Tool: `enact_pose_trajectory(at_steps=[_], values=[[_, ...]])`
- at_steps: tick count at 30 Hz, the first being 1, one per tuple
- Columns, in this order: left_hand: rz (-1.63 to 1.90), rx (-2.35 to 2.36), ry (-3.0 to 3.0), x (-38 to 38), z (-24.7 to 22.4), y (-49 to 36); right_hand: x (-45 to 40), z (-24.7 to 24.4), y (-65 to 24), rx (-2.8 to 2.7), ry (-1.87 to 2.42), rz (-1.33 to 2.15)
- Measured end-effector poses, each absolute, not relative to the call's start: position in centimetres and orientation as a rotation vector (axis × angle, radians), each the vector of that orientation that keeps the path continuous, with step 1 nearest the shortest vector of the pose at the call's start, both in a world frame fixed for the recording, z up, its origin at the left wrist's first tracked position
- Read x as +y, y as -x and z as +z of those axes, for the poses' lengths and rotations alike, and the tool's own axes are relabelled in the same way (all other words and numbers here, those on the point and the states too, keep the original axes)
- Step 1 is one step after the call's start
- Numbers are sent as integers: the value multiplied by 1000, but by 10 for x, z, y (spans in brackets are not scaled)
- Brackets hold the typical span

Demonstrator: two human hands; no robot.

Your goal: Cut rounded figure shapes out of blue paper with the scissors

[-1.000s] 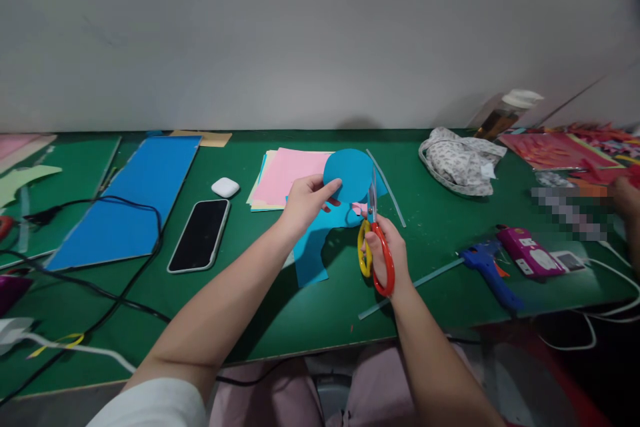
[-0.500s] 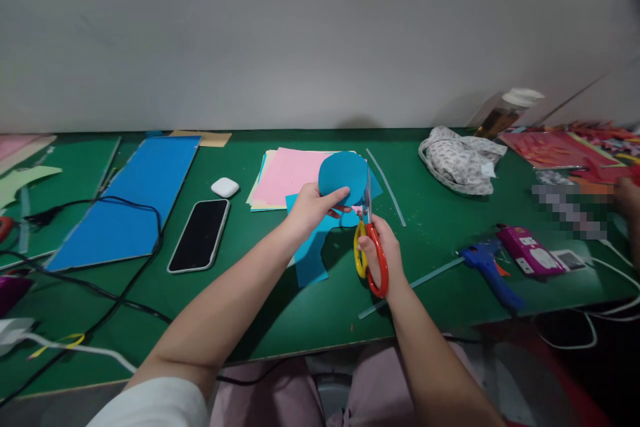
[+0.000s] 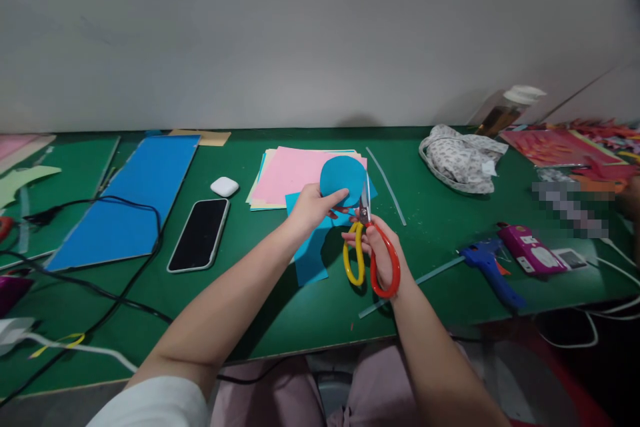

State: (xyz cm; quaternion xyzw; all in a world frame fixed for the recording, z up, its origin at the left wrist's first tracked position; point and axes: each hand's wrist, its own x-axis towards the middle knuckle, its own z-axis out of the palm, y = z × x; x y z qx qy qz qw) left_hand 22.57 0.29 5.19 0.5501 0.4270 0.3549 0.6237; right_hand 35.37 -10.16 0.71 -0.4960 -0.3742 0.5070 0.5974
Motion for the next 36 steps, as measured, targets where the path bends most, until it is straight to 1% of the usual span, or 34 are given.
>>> enact_pose_trajectory(at_steps=[7, 14, 26, 36], values=[[759, 1003, -1296, 1, 54, -226, -103, -1, -359, -1090, 1137, 1063], [596, 968, -1375, -2, 59, -226, -104, 1, -361, -1123, 1113, 957], [593, 928, -1461, -3, 56, -226, -104, 4, -364, -1165, 1190, 843], [589, 933, -1432, 2, 58, -224, -104, 10, -361, -1142, 1213, 837]])
